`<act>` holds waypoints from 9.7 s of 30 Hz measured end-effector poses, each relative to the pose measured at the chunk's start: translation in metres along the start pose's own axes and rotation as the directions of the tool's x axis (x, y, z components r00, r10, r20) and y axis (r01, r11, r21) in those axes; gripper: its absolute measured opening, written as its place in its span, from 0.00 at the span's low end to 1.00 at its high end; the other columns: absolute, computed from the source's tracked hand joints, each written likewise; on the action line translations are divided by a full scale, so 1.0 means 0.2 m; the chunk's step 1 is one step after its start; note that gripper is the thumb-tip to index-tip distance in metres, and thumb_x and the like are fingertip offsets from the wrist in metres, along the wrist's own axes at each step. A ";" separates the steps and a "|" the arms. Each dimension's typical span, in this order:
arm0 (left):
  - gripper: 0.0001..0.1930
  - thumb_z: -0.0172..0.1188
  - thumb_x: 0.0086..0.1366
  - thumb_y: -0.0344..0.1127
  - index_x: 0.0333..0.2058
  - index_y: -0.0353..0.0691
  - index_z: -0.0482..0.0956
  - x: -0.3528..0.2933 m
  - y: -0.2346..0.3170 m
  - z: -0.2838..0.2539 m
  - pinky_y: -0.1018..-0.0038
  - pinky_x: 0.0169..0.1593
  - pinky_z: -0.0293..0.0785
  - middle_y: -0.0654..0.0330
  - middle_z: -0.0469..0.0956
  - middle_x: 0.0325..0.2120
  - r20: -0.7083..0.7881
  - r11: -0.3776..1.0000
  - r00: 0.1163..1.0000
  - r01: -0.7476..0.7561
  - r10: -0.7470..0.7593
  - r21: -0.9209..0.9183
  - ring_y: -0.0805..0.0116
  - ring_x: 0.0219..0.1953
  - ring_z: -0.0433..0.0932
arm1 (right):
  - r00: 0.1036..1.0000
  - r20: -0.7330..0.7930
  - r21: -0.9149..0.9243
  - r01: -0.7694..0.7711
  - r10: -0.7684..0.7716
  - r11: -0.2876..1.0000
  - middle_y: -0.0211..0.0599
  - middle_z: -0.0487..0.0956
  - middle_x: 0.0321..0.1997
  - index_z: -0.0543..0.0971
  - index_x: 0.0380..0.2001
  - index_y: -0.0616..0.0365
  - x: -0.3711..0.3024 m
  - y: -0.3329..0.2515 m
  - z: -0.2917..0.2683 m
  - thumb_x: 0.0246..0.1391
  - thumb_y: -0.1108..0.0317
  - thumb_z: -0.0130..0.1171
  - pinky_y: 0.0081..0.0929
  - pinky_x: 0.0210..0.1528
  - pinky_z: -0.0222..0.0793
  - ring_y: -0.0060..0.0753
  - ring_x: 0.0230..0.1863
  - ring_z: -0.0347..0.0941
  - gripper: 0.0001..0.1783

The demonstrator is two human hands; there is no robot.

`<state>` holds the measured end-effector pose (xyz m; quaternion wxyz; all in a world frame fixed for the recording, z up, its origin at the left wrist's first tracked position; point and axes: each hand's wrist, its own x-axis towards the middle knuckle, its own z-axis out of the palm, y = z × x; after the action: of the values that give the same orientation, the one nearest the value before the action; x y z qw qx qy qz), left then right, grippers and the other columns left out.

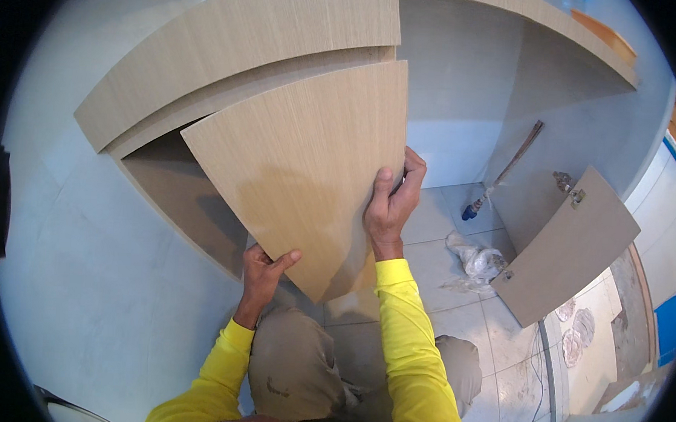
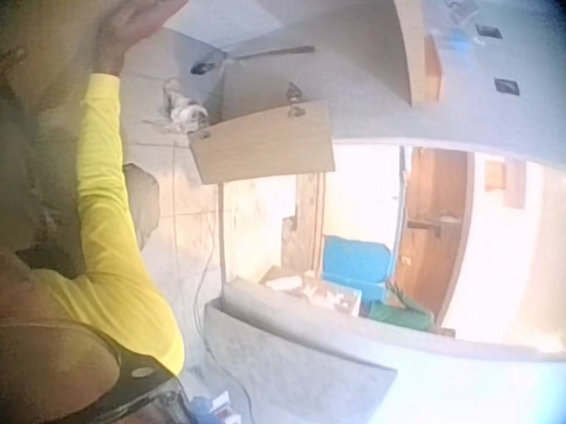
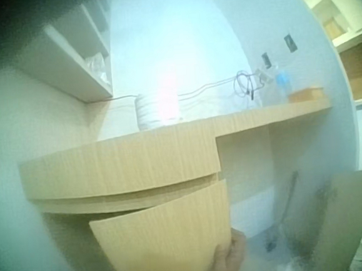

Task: The person assembles a wooden cabinet by attaching a door panel to the cabinet frame using a cordless drill. They position the door, align the hinges, and secure the screws to complete the attachment.

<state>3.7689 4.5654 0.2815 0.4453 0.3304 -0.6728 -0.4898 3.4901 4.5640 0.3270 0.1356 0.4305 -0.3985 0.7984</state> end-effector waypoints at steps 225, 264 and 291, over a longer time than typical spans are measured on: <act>0.13 0.65 0.81 0.42 0.57 0.44 0.80 1.13 0.31 0.69 0.69 0.47 0.87 0.62 0.84 0.42 0.405 0.636 0.910 0.261 0.090 -0.726 0.70 0.38 0.85 | 0.800 -0.523 -0.366 -0.522 0.294 0.770 0.40 0.86 0.51 0.84 0.51 0.66 -0.37 -0.95 -0.48 0.51 0.65 0.87 0.38 0.60 0.78 0.33 0.53 0.81 0.28; 0.23 0.68 0.75 0.53 0.58 0.42 0.86 0.99 -0.95 0.52 0.51 0.67 0.76 0.49 0.85 0.61 0.792 0.796 0.605 -0.440 -0.080 0.416 0.41 0.64 0.80 | 0.849 -0.485 -0.407 -0.433 0.212 0.804 0.36 0.85 0.47 0.83 0.53 0.64 -0.28 -0.94 -0.45 0.53 0.67 0.86 0.34 0.53 0.79 0.32 0.44 0.81 0.28; 0.18 0.64 0.76 0.34 0.62 0.43 0.81 0.10 -1.81 0.92 0.51 0.73 0.72 0.56 0.85 0.58 0.714 -0.111 0.583 0.740 -0.386 -0.664 0.58 0.64 0.79 | 0.753 -0.534 -0.304 -0.595 0.384 0.744 0.46 0.76 0.65 0.69 0.69 0.63 -0.39 -0.89 -0.53 0.49 0.66 0.88 0.45 0.65 0.79 0.40 0.65 0.75 0.50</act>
<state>3.5946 4.5048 -0.0802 0.1805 0.1645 -0.0625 -0.9677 3.5737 4.7687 0.3240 0.0977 0.0716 -0.6345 0.7634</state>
